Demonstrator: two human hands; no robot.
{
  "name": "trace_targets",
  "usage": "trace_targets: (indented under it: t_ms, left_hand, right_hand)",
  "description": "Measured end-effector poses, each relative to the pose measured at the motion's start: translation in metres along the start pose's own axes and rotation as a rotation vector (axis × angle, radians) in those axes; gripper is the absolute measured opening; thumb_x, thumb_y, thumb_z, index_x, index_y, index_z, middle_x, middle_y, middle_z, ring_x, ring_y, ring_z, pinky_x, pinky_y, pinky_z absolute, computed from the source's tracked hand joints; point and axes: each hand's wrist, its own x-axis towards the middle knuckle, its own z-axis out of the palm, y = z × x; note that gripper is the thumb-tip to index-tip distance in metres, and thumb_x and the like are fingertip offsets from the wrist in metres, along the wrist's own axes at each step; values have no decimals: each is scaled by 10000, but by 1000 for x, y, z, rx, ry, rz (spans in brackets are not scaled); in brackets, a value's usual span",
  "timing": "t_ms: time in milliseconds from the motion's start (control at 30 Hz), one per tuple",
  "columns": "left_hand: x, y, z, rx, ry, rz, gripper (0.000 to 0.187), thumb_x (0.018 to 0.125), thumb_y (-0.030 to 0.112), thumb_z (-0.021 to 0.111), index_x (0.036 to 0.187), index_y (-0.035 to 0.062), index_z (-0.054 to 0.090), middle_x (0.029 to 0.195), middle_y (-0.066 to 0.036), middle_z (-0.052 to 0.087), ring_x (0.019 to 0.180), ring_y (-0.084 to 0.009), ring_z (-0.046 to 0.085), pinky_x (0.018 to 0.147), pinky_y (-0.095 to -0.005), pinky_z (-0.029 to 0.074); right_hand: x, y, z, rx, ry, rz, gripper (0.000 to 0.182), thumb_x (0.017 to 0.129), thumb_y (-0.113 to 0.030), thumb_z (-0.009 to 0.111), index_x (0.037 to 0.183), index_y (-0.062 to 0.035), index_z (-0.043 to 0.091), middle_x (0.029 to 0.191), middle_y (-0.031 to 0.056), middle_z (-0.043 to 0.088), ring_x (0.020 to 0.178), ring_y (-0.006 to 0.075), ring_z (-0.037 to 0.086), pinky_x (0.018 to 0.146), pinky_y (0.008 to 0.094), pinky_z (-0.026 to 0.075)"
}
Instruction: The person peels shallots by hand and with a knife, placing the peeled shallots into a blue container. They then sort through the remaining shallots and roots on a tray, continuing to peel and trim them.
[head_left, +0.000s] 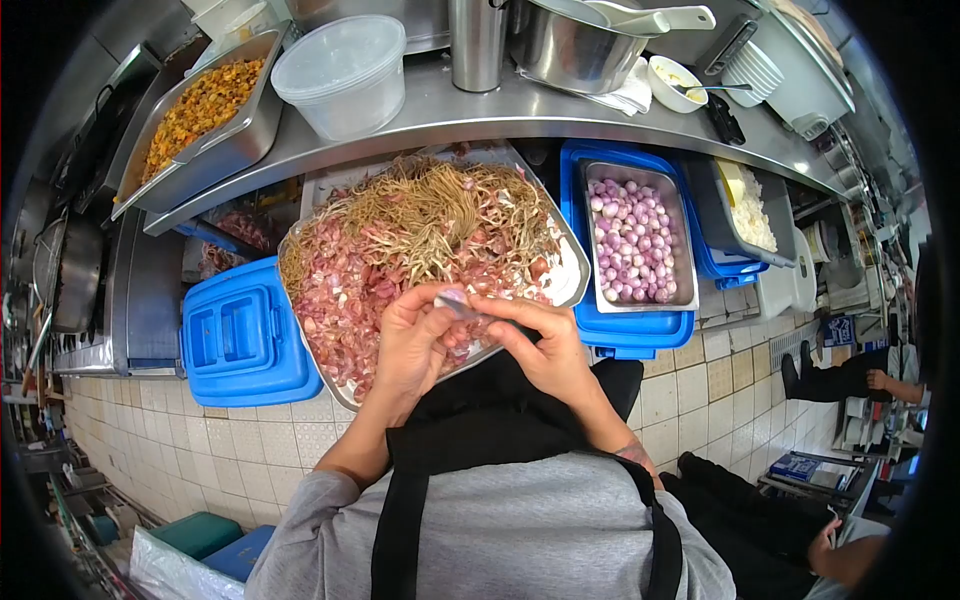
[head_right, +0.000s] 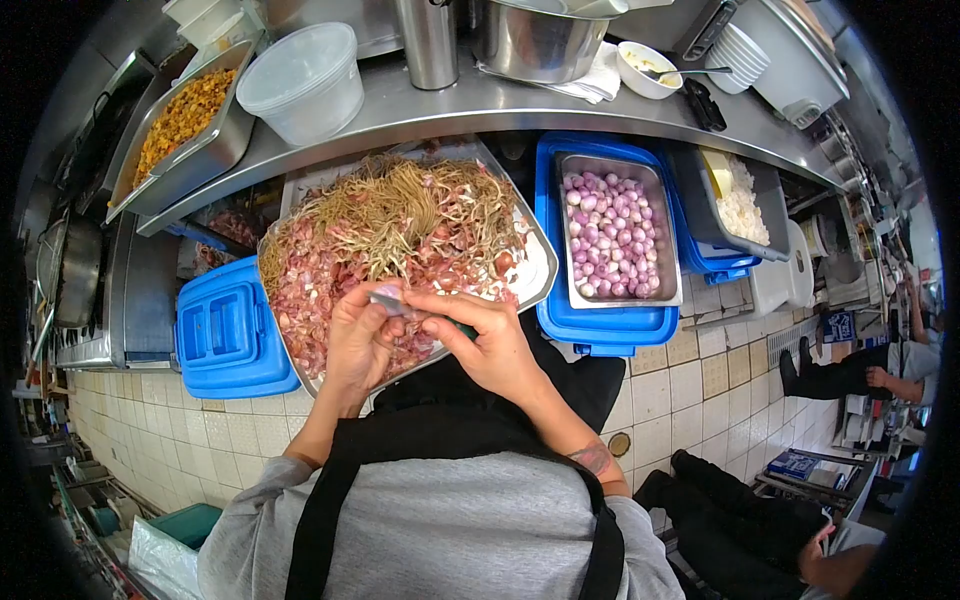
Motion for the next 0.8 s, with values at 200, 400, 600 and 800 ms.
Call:
trace_targets:
  t_ms: [200,400,600,800]
  left_hand:
    - [-3,-2,0,-65,-56,-20,320,801,54,670,1092,-36,573,890,-98,645,704,-134,614,630,-219,519]
    - [-2,2,1,30,-214,-40,381,788,-3,655,1153,-36,549,1015,-150,630,869,-200,640,776,-299,547]
    - [-6,12,11,76,-166,-45,458,788,-39,635,1225,-30,500,1107,-168,600,895,-212,634,794,-313,541]
    - [-3,15,2,120,-129,-44,444,795,-55,618,1222,-37,500,1115,-158,596,926,-192,619,814,-296,523]
  right_hand:
    - [-4,11,-1,288,-14,141,233,880,-66,564,1101,-21,623,856,87,655,678,123,589,594,224,456]
    - [-3,15,-11,772,-59,457,262,926,-108,513,1172,-48,578,695,19,561,479,35,376,415,173,284]
    - [1,27,-5,465,137,342,257,927,-111,512,1165,-43,583,684,1,555,480,26,381,414,165,269]
    - [-4,3,-11,324,1,366,304,908,-94,531,1207,-46,562,792,10,607,574,10,455,505,154,360]
